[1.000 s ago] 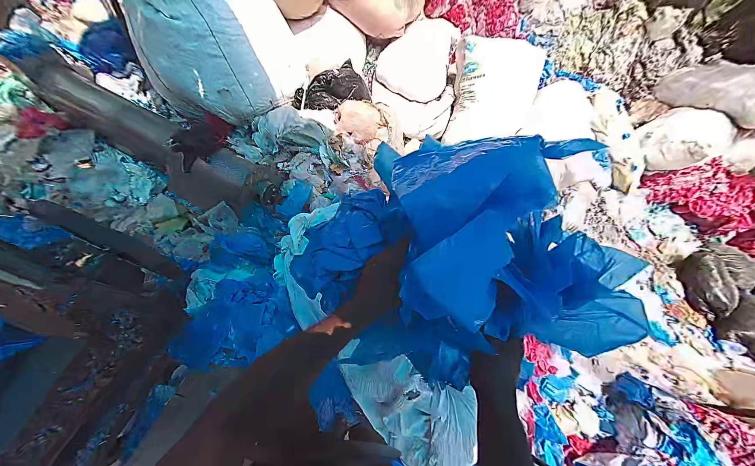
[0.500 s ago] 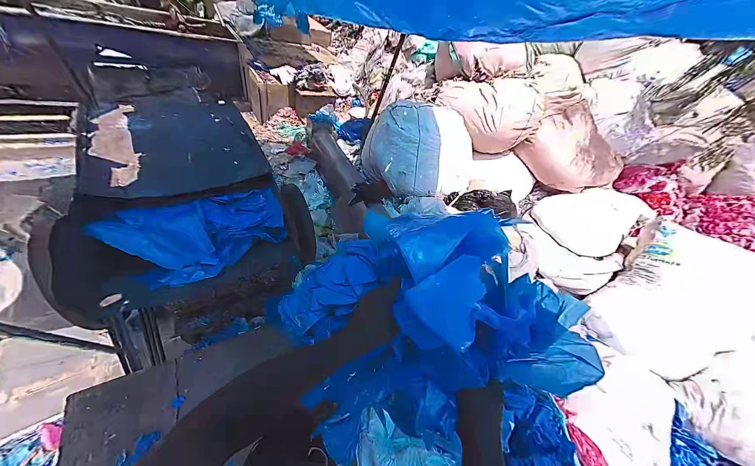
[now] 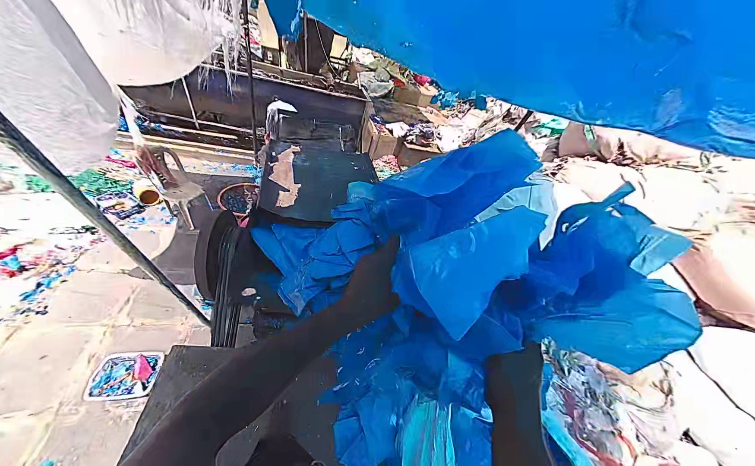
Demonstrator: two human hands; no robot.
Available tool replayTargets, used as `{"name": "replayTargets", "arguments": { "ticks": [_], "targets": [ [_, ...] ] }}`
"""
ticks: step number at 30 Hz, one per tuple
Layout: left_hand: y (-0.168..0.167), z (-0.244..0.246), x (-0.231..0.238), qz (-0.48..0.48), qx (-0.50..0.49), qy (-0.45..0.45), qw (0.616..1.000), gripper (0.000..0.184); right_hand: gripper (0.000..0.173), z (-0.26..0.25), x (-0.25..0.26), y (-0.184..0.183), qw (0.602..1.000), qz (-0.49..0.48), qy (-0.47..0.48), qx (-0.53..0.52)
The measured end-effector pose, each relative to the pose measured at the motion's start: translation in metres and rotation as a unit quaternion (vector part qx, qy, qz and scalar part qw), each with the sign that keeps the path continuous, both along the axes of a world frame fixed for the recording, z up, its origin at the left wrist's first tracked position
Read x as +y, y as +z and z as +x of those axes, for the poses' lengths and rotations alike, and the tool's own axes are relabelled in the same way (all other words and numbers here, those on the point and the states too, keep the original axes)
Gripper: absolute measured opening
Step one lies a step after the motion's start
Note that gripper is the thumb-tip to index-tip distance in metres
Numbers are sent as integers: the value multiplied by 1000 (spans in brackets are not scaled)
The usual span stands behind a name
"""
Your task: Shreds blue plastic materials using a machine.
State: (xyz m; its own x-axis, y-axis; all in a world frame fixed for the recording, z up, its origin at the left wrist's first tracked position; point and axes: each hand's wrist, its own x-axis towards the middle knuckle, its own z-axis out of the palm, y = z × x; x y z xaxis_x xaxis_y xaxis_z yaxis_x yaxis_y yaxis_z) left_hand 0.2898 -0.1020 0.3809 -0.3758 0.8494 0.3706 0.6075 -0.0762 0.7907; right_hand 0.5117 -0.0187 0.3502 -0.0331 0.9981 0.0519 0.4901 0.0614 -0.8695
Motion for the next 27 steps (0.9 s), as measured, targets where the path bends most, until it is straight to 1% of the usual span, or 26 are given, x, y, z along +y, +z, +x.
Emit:
{"name": "replayTargets", "arguments": {
  "ticks": [1, 3, 5, 6, 7, 8, 9, 10, 11, 12, 14, 15, 16, 17, 18, 19, 20, 21, 22, 23, 24, 25, 26, 27],
  "targets": [
    [6, -22, 0, 5, 9, 17, 1000, 79, 58, -24, 9, -4, 999, 42, 11, -3],
    [18, -69, 0, 13, 24, 56, 998, 79, 55, -77, 29, -7, 994, 108, 27, -16],
    [20, -117, 2, 1, 28, 91, 995, 79, 47, -137, 35, 1, 991, 129, 18, -32],
    [14, -138, 3, -2, 17, 104, 994, 80, 46, -163, 38, 0, 989, 140, 25, -46],
    [3, -158, 6, -2, -5, 111, 994, 80, 50, -182, 36, 16, 991, 69, 85, -77],
    [-16, -176, 9, -5, -29, 123, 992, 76, 51, -205, 39, 12, 991, 44, 103, -72],
    [-45, -193, 14, -8, -49, 140, 989, 69, 49, -226, 42, -4, 992, 30, 104, -64],
    [-81, -211, 21, -12, -58, 161, 985, 63, 47, -247, 44, -22, 991, 22, 108, -75],
    [-116, -226, 24, -24, -75, 177, 981, 56, 50, -265, 46, -42, 988, 10, 125, -93],
    [-150, -235, 23, -54, -74, 189, 978, 56, 53, -280, 47, -65, 984, -14, 142, -108],
    [-215, -244, 17, -170, -39, 201, 964, 60, 55, -297, 50, -117, 967, -61, 186, -163],
    [-242, -243, 14, -213, -18, 210, 954, 60, 52, -297, 52, -142, 954, -61, 221, -191],
    [-250, -238, 12, -254, -10, 213, 943, 61, 45, -293, 57, -161, 942, -41, 258, -211],
    [-239, -235, 10, -298, -31, 208, 931, 62, 41, -290, 63, -170, 927, -33, 289, -237],
    [-211, -234, 8, -355, -86, 187, 912, 63, 40, -290, 70, -171, 914, -36, 302, -268],
    [-195, -235, 8, -383, -133, 178, 897, 64, 43, -293, 75, -169, 898, -56, 310, -307],
    [-193, -238, 9, -392, -161, 172, 889, 64, 44, -295, 79, -163, 861, -58, 332, -380],
    [-203, -243, 11, -390, -163, 168, 891, 63, 44, -300, 83, -154, 804, -71, 361, -467],
    [-227, -249, 16, -396, -139, 158, 894, 62, 41, -308, 87, -147, 754, -95, 380, -527],
    [-260, -257, 22, -395, -110, 156, 898, 59, 40, -318, 92, -144, 721, -128, 395, -555],
    [-278, -263, 29, -408, -110, 162, 892, 55, 41, -326, 97, -143, 700, -170, 407, -562],
    [-268, -274, 41, -457, -151, 151, 863, 50, 44, -334, 104, -146, 686, -203, 416, -562],
    [-238, -290, 60, -510, -234, 140, 816, 47, 48, -341, 114, -153, 673, -225, 428, -560],
    [-214, -302, 79, -532, -314, 159, 771, 44, 51, -345, 124, -161, 659, -245, 443, -557]
  ]
}}
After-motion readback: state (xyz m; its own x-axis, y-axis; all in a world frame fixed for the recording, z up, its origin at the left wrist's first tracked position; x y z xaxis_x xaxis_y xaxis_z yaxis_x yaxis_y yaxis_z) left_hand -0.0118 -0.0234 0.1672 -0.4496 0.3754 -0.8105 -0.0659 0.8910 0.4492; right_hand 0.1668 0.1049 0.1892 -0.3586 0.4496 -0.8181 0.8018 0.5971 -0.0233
